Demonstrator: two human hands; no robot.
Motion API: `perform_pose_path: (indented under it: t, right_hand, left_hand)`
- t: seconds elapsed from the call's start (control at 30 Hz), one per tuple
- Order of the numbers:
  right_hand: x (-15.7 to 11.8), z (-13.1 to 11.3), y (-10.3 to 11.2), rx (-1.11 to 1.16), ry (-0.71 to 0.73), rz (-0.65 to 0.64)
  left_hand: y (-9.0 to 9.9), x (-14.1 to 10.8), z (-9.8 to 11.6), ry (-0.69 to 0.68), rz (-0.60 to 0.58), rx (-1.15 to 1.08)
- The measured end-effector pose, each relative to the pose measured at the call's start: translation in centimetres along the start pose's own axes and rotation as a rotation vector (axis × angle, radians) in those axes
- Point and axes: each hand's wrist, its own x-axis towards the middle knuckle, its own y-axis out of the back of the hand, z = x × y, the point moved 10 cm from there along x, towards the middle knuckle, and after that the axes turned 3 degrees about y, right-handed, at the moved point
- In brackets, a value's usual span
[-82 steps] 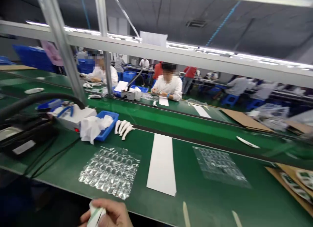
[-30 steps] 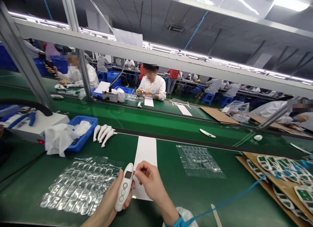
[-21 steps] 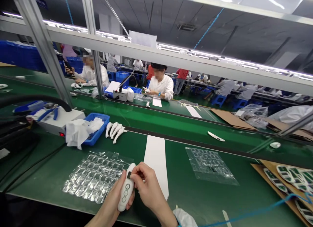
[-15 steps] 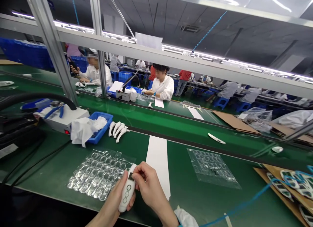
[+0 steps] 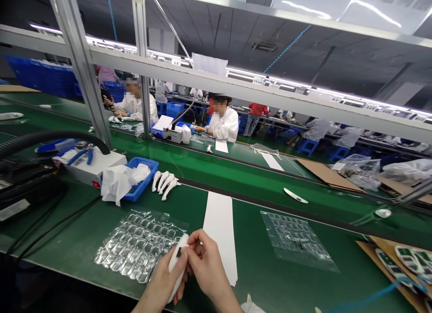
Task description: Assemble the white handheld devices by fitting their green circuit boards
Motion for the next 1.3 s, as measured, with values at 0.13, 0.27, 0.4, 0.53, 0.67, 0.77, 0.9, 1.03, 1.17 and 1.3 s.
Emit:
perform_pose_path:
  t: [0.13, 0.27, 0.4, 0.53, 0.67, 0.77, 0.9, 1.03, 1.17, 1.3]
  right_hand:
    - [0.5, 0.4, 0.5, 0.114, 0.018, -0.009]
    - [1.4, 0.1, -0.2, -0.071, 0.056, -0.192]
    - [6.7, 2.1, 4.2, -0.103, -0.011, -0.051]
    - [14.6, 2.6, 13.0, -0.108, 0.051, 0.293]
    - [19.8, 2.6, 17.8, -0.163, 0.087, 0.465]
    - [21.8, 3.5, 16.3, -0.240, 0.075, 0.392]
    - [23.0, 4.8, 10.2, -0.330, 0.097, 0.162]
    - [23.6, 5.9, 5.8, -0.378, 0.091, 0.034]
    - [23.8, 6.1, 4.1, -0.392, 0.066, -0.008]
    - [22.8, 4.8, 3.4, -0.386, 0.115, -0.012]
  left_hand:
    - [-0.1, 0.6, -1.1, 0.018, -0.081, 0.174]
    - [1.0, 0.8, 1.1, -0.132, -0.107, 0.478]
    - [4.6, 3.8, 7.7, -0.448, 0.079, 0.856]
    - [9.6, 10.3, 12.4, -0.531, 0.318, 1.015]
    - [10.5, 14.9, 13.2, -0.526, 0.408, 1.176]
    - [8.9, 15.7, 12.3, -0.532, 0.413, 1.252]
    - [6.9, 15.8, 10.6, -0.503, 0.355, 1.281]
    - [6.8, 16.4, 9.9, -0.420, 0.298, 1.239]
    - [7.9, 16.6, 10.2, -0.375, 0.295, 1.089]
    - [9.3, 16.2, 10.2, -0.356, 0.270, 0.874]
